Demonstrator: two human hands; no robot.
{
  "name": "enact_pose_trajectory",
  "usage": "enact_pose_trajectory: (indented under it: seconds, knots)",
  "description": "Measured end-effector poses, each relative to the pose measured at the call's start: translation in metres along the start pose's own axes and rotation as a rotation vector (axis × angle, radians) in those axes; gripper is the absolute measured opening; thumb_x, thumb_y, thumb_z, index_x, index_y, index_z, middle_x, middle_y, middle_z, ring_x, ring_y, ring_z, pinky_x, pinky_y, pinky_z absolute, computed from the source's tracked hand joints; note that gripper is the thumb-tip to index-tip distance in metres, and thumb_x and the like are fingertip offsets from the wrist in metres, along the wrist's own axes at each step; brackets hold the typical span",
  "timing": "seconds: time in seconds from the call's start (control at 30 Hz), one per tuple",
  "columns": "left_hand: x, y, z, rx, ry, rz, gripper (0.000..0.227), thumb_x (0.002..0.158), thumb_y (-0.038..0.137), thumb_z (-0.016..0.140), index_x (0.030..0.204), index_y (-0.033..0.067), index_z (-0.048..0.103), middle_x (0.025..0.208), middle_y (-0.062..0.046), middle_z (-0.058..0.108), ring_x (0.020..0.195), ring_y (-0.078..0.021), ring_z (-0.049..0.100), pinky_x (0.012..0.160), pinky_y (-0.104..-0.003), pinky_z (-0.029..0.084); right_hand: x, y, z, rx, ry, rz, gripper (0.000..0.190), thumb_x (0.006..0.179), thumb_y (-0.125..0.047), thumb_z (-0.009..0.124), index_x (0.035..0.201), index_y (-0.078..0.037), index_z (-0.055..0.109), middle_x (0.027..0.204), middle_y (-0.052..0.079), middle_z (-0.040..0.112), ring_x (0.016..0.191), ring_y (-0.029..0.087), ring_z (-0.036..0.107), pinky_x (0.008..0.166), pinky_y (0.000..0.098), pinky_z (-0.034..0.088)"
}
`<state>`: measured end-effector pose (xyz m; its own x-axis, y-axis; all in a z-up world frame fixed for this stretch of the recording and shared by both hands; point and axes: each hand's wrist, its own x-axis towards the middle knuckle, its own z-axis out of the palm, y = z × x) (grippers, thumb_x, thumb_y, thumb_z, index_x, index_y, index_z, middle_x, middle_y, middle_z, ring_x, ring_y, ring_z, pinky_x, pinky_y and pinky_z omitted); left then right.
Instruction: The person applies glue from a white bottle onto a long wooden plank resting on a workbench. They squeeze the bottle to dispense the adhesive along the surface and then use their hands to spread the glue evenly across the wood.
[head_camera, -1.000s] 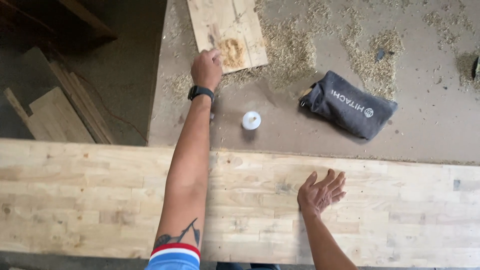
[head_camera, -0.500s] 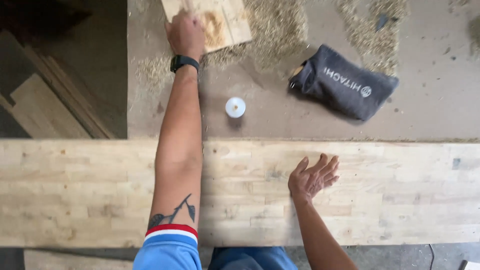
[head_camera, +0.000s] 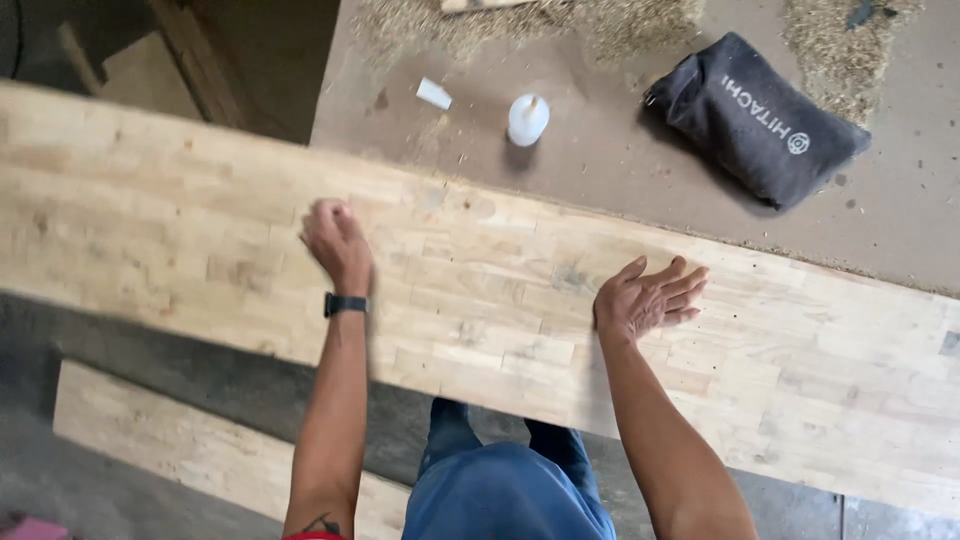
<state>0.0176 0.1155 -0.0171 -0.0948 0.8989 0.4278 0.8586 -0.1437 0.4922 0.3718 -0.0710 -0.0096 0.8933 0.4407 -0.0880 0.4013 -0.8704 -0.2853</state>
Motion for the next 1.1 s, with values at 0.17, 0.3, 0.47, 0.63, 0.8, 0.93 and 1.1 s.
enact_pose_trajectory:
  seconds: [0.17, 0.3, 0.47, 0.63, 0.8, 0.93, 1.1]
  knots:
    - [-0.095, 0.035, -0.03, -0.107, -0.121, 0.015, 0.008, 0.086, 0.014, 0.066, 0.081, 0.0185, 0.061, 0.075, -0.002, 0.061, 0.078, -0.032, 0.063, 0.078, -0.043, 0.046, 0.001, 0.004, 0.002, -0.005, 0.004, 0.025, 0.049, 0.11, -0.038, 0.038, 0.148, -0.008, 0.03, 0.164, 0.026, 0.008, 0.154, 0.042, 0.004, 0.118, 0.0726, 0.006]
    - [-0.112, 0.066, -0.02, -0.147, -0.169, 0.097, 0.015, 0.084, 0.021, 0.075, 0.078, 0.0232, 0.062, 0.074, 0.005, 0.058, 0.075, -0.0224, 0.063, 0.082, -0.037, 0.045, -0.001, 0.011, 0.0, -0.024, -0.045, 0.01, 0.05, 0.11, -0.04, 0.034, 0.149, -0.008, 0.031, 0.165, 0.025, 0.006, 0.155, 0.041, 0.003, 0.119, 0.0721, 0.006]
    - [-0.101, 0.073, 0.01, -0.15, -0.189, 0.112, 0.017, 0.082, 0.026, 0.082, 0.082, 0.0212, 0.065, 0.077, 0.005, 0.058, 0.08, -0.0223, 0.063, 0.088, -0.04, 0.042, -0.001, 0.011, 0.004, 0.015, 0.011, -0.028, 0.052, 0.108, -0.037, 0.044, 0.148, -0.005, 0.034, 0.162, 0.027, 0.009, 0.153, 0.043, 0.006, 0.118, 0.0749, 0.006]
    - [-0.085, 0.07, 0.009, -0.163, -0.321, 0.123, 0.019, 0.079, 0.025, 0.084, 0.08, 0.022, 0.065, 0.075, 0.006, 0.058, 0.079, -0.0195, 0.063, 0.089, -0.038, 0.041, -0.001, 0.007, 0.003, 0.0, 0.011, -0.014, 0.051, 0.109, -0.035, 0.045, 0.148, -0.005, 0.034, 0.162, 0.028, 0.008, 0.153, 0.043, 0.005, 0.118, 0.0749, 0.007]
    - [-0.06, 0.066, 0.006, -0.136, -0.555, 0.107, 0.022, 0.074, 0.026, 0.086, 0.073, 0.0226, 0.064, 0.071, 0.005, 0.057, 0.075, -0.021, 0.065, 0.08, -0.038, 0.041, -0.006, 0.0, -0.005, -0.013, -0.004, -0.002, 0.051, 0.109, -0.034, 0.043, 0.149, -0.004, 0.033, 0.161, 0.027, 0.008, 0.152, 0.043, 0.005, 0.118, 0.0755, 0.008]
    - [-0.037, 0.07, 0.013, -0.01, -0.838, -0.038, 0.02, 0.072, 0.029, 0.084, 0.07, 0.0223, 0.065, 0.07, 0.002, 0.066, 0.08, -0.0284, 0.071, 0.081, -0.041, 0.043, -0.004, -0.001, -0.004, -0.034, -0.001, 0.002, 0.051, 0.11, -0.035, 0.04, 0.15, -0.004, 0.034, 0.161, 0.027, 0.009, 0.152, 0.043, 0.005, 0.118, 0.0749, 0.008]
    - [-0.009, 0.08, 0.011, 0.062, -1.004, -0.138, 0.022, 0.065, 0.026, 0.091, 0.065, 0.0181, 0.07, 0.063, -0.003, 0.07, 0.074, -0.0329, 0.075, 0.071, -0.037, 0.052, -0.004, 0.0, -0.002, -0.053, 0.004, 0.004, 0.05, 0.111, -0.035, 0.039, 0.149, -0.004, 0.035, 0.16, 0.027, 0.009, 0.152, 0.044, 0.005, 0.117, 0.0755, 0.009]
